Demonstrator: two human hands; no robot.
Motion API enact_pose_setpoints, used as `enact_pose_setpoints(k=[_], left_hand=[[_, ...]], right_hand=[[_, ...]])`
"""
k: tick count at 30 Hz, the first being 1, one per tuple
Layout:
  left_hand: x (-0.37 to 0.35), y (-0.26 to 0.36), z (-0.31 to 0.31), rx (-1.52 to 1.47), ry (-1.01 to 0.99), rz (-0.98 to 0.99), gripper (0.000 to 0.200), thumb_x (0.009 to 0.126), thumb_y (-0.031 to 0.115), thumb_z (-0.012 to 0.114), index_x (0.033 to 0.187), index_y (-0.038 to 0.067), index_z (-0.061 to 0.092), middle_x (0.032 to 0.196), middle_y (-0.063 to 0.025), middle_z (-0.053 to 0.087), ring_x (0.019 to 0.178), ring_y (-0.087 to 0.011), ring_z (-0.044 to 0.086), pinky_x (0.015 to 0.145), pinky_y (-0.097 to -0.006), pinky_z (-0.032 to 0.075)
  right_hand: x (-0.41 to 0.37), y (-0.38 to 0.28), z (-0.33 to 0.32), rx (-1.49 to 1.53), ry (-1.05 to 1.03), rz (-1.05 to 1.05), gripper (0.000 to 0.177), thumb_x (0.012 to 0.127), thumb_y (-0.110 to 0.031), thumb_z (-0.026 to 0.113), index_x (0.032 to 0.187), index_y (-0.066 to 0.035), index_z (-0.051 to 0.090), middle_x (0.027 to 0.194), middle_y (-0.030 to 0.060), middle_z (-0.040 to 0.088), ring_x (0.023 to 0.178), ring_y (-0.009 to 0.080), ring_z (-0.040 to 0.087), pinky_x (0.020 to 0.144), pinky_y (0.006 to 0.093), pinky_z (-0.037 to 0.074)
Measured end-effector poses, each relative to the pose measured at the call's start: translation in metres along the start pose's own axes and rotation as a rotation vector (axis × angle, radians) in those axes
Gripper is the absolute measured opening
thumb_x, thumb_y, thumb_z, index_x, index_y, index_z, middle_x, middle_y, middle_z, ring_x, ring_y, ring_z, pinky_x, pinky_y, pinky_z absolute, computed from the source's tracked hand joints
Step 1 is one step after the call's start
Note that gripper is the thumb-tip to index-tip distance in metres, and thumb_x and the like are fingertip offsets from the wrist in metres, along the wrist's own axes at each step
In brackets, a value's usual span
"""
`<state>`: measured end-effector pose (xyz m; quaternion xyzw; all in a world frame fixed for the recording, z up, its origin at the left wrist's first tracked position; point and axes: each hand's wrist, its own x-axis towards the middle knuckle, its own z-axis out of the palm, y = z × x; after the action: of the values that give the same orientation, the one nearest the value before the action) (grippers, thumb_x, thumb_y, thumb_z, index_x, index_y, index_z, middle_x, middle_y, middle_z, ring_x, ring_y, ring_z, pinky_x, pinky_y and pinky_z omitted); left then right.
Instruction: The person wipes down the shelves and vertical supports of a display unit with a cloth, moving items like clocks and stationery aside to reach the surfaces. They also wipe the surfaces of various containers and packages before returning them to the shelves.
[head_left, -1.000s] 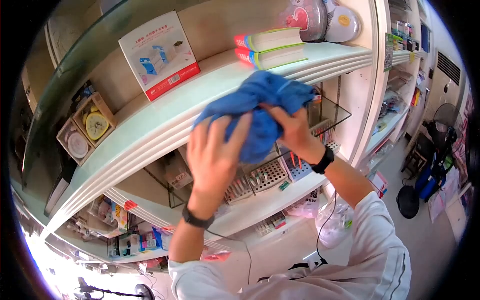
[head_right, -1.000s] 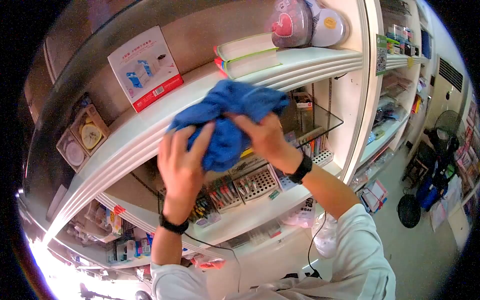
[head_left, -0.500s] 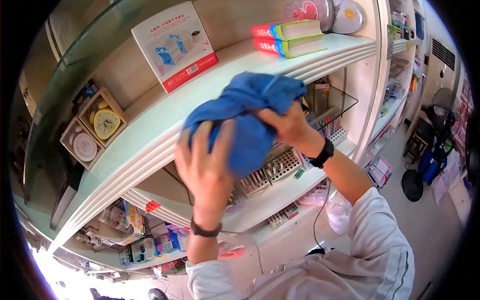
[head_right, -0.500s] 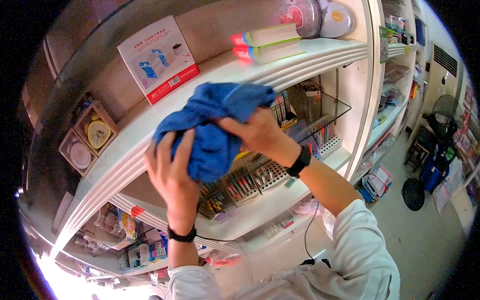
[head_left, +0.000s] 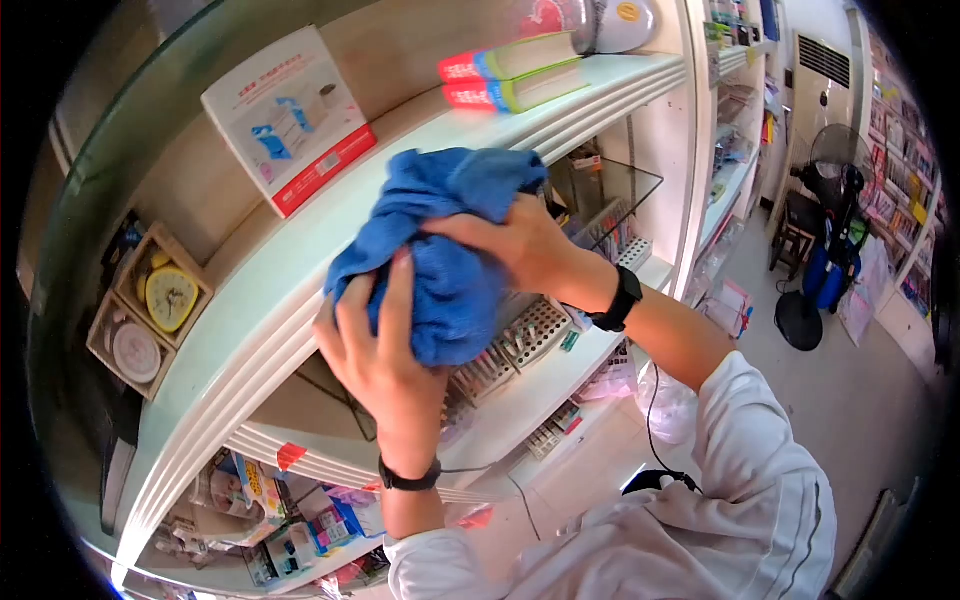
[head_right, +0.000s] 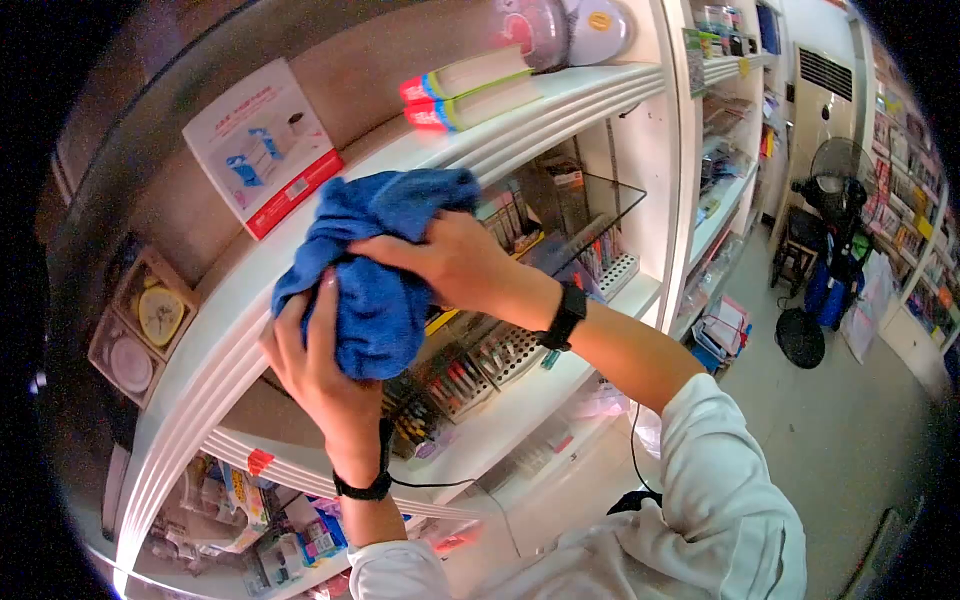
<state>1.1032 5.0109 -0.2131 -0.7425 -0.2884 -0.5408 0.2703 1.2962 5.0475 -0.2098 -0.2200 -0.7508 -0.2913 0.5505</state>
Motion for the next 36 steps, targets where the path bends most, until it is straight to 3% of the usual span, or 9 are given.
enact_pose_setpoints(k=[10, 14, 19, 21, 23, 26, 28, 31, 36], left_hand=[[0.019, 0.053, 0.048, 0.092, -0.057, 0.029, 0.058, 0.061, 0.005, 0.078, 0.118, 0.009, 0.067, 0.118, -0.0140, 0.059, 0.111, -0.0379, 0.051, 0.100, -0.0485, 0.040], [0.030, 0.088, 0.106, 0.095, -0.023, 0.100, 0.049, 0.069, 0.005, 0.072, 0.117, 0.011, 0.067, 0.117, -0.0126, 0.059, 0.109, -0.0391, 0.051, 0.096, -0.0501, 0.041], [0.088, 0.150, 0.170, -0.022, 0.030, 0.153, 0.060, 0.066, 0.004, 0.072, 0.125, 0.011, 0.064, 0.117, -0.0152, 0.059, 0.105, -0.0392, 0.053, 0.093, -0.0503, 0.043], [0.130, 0.175, 0.200, -0.008, 0.088, 0.203, 0.064, 0.064, 0.000, 0.071, 0.127, 0.011, 0.062, 0.118, -0.0146, 0.059, 0.104, -0.0390, 0.054, 0.092, -0.0477, 0.045], [0.163, 0.192, 0.230, -0.012, 0.065, 0.218, 0.066, 0.062, -0.005, 0.071, 0.126, 0.011, 0.062, 0.120, -0.0125, 0.060, 0.105, -0.0377, 0.054, 0.092, -0.0436, 0.046], [0.191, 0.205, 0.268, 0.031, -0.202, 0.105, 0.051, 0.069, 0.001, 0.067, 0.119, 0.016, 0.067, 0.117, -0.0104, 0.063, 0.103, -0.0372, 0.059, 0.087, -0.0425, 0.049], [0.212, 0.205, 0.284, -0.062, -0.324, 0.047, 0.035, 0.076, 0.008, 0.059, 0.109, 0.014, 0.070, 0.104, -0.0162, 0.068, 0.096, -0.0400, 0.063, 0.082, -0.0449, 0.051], [0.244, 0.187, 0.301, -0.083, -0.717, -0.070, 0.031, 0.078, 0.009, 0.053, 0.105, 0.008, 0.070, 0.095, -0.0215, 0.068, 0.092, -0.0421, 0.064, 0.080, -0.0447, 0.051], [0.249, 0.179, 0.287, -0.321, -0.816, -0.052, 0.024, 0.081, 0.009, 0.052, 0.099, 0.001, 0.065, 0.092, -0.0222, 0.068, 0.082, -0.0390, 0.064, 0.077, -0.0411, 0.050]], right_hand=[[-0.038, 0.057, -0.051, 0.017, -0.082, 0.008, 0.041, 0.076, -0.010, 0.068, 0.116, -0.018, 0.067, 0.126, 0.0167, 0.061, 0.113, 0.0385, 0.059, 0.096, 0.0444, 0.047], [-0.058, 0.097, -0.104, 0.085, 0.001, 0.024, 0.049, 0.071, -0.016, 0.074, 0.119, -0.016, 0.065, 0.125, 0.0160, 0.060, 0.110, 0.0375, 0.060, 0.092, 0.0437, 0.049], [-0.051, 0.167, -0.193, -0.063, 0.048, -0.017, 0.049, 0.070, -0.011, 0.074, 0.119, -0.016, 0.065, 0.119, 0.0173, 0.062, 0.109, 0.0386, 0.060, 0.092, 0.0444, 0.049], [-0.042, 0.203, -0.217, -0.085, 0.098, -0.002, 0.051, 0.071, -0.005, 0.070, 0.120, -0.018, 0.063, 0.110, 0.0183, 0.064, 0.098, 0.0383, 0.062, 0.085, 0.0437, 0.051], [-0.044, 0.250, -0.232, -0.182, 0.037, 0.120, 0.044, 0.076, -0.011, 0.068, 0.119, -0.016, 0.063, 0.098, 0.0193, 0.064, 0.089, 0.0383, 0.062, 0.080, 0.0450, 0.050], [-0.061, 0.300, -0.244, -0.235, -0.211, 0.295, 0.034, 0.082, -0.018, 0.064, 0.116, -0.014, 0.063, 0.089, 0.0190, 0.063, 0.085, 0.0376, 0.062, 0.077, 0.0458, 0.050], [-0.069, 0.310, -0.247, -0.246, -0.212, 0.326, 0.032, 0.083, -0.023, 0.063, 0.113, -0.013, 0.063, 0.088, 0.0178, 0.063, 0.086, 0.0369, 0.062, 0.077, 0.0456, 0.050], [-0.069, 0.307, -0.248, -0.266, -0.172, 0.357, 0.032, 0.082, -0.027, 0.066, 0.109, -0.010, 0.063, 0.088, 0.0178, 0.063, 0.085, 0.0363, 0.063, 0.076, 0.0459, 0.051], [-0.054, 0.265, -0.258, -0.382, -0.240, 0.419, 0.026, 0.079, -0.024, 0.069, 0.099, -0.009, 0.064, 0.086, 0.0175, 0.063, 0.084, 0.0356, 0.063, 0.074, 0.0453, 0.052]])
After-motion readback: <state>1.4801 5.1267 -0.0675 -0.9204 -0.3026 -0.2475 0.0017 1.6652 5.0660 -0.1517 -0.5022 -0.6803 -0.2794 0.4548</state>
